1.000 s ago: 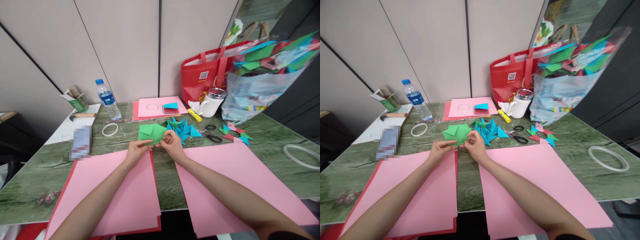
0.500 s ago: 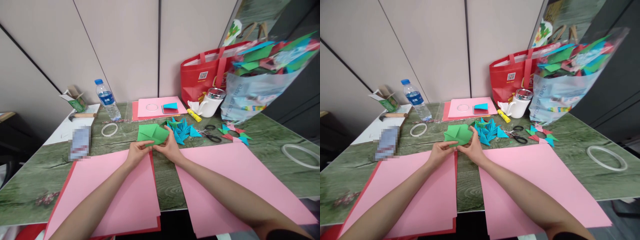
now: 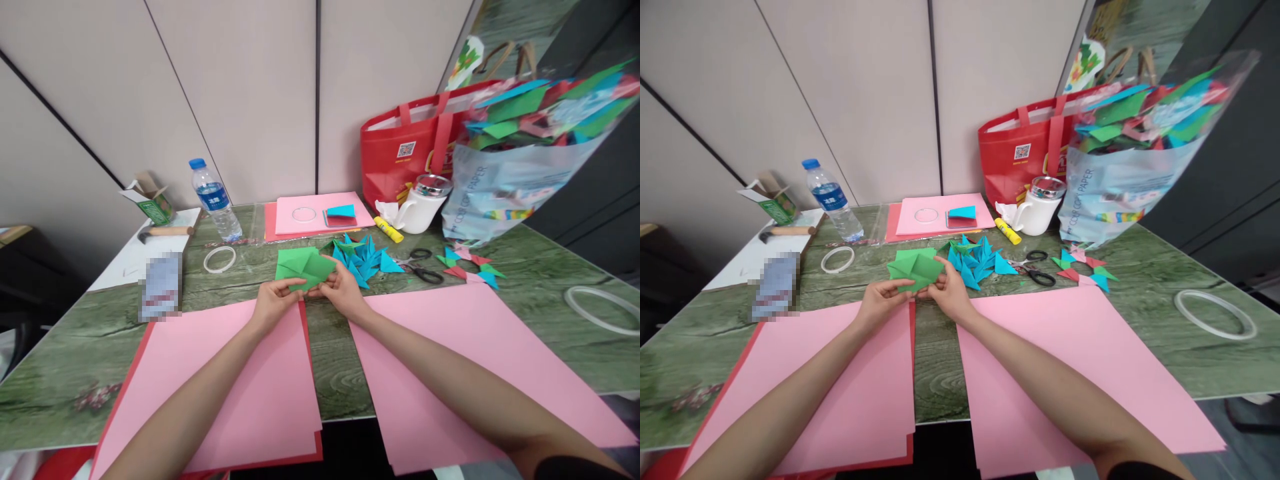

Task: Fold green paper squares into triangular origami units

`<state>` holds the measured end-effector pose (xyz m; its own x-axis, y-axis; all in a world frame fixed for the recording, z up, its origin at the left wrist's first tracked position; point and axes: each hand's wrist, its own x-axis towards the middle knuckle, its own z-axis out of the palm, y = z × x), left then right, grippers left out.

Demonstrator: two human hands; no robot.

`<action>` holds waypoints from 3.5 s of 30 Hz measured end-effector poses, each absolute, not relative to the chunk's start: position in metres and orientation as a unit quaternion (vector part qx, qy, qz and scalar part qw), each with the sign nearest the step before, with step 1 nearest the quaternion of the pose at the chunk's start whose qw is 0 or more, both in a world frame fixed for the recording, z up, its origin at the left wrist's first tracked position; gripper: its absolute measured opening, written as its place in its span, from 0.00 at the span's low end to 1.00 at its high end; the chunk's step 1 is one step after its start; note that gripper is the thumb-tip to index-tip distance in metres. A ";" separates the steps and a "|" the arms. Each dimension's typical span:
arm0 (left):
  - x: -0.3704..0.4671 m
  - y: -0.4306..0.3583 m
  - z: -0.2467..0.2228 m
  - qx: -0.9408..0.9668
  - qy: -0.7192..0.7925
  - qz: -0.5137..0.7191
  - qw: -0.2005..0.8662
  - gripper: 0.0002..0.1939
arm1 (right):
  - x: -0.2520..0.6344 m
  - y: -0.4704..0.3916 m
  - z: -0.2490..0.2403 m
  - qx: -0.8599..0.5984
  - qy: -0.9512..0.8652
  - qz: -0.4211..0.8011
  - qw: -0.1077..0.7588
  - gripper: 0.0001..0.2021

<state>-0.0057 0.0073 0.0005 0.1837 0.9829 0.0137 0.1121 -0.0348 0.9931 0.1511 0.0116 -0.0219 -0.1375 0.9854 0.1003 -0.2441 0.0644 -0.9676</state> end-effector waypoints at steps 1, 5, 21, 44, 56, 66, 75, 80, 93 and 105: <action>-0.006 0.008 0.000 0.579 0.477 0.431 0.502 0.10 | 0.151 0.012 -0.022 -0.377 -0.503 0.562 0.538 0.29; -0.009 0.010 -0.002 0.608 0.481 0.387 0.499 0.03 | 0.152 0.012 -0.022 -0.456 -0.542 0.434 0.556 0.27; -0.006 0.008 -0.003 0.515 0.424 0.389 0.635 0.13 | 0.158 0.009 -0.016 -0.428 -0.599 0.368 0.568 0.18; 0.000 0.004 0.005 0.480 0.506 0.363 0.618 0.17 | 0.163 0.010 -0.013 -0.423 -0.644 0.374 0.515 0.14; 0.002 0.002 0.006 0.463 0.505 0.357 0.635 0.17 | 0.160 0.010 -0.015 -0.437 -0.624 0.383 0.523 0.10; 0.003 0.001 0.004 0.459 0.511 0.338 0.644 0.16 | 0.158 0.005 -0.009 -0.455 -0.617 0.374 0.522 0.14; 0.005 0.000 0.004 0.450 0.493 0.353 0.655 0.16 | 0.159 0.008 -0.012 -0.451 -0.616 0.379 0.522 0.15; 0.005 0.000 0.003 0.447 0.490 0.361 0.656 0.15 | 0.159 0.008 -0.012 -0.449 -0.615 0.380 0.524 0.15; 0.003 0.001 0.000 0.444 0.466 0.364 0.674 0.14 | 0.159 0.010 -0.011 -0.456 -0.621 0.378 0.514 0.15; 0.005 0.000 0.004 0.424 0.444 0.409 0.675 0.15 | 0.156 0.002 -0.007 -0.447 -0.638 0.359 0.514 0.19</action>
<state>0.0049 0.0004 0.0035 0.2705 0.9293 -0.2516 -0.1755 0.3046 0.9362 0.1561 0.0022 -0.0074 -0.0719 0.9400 0.3336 0.2017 0.3413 -0.9181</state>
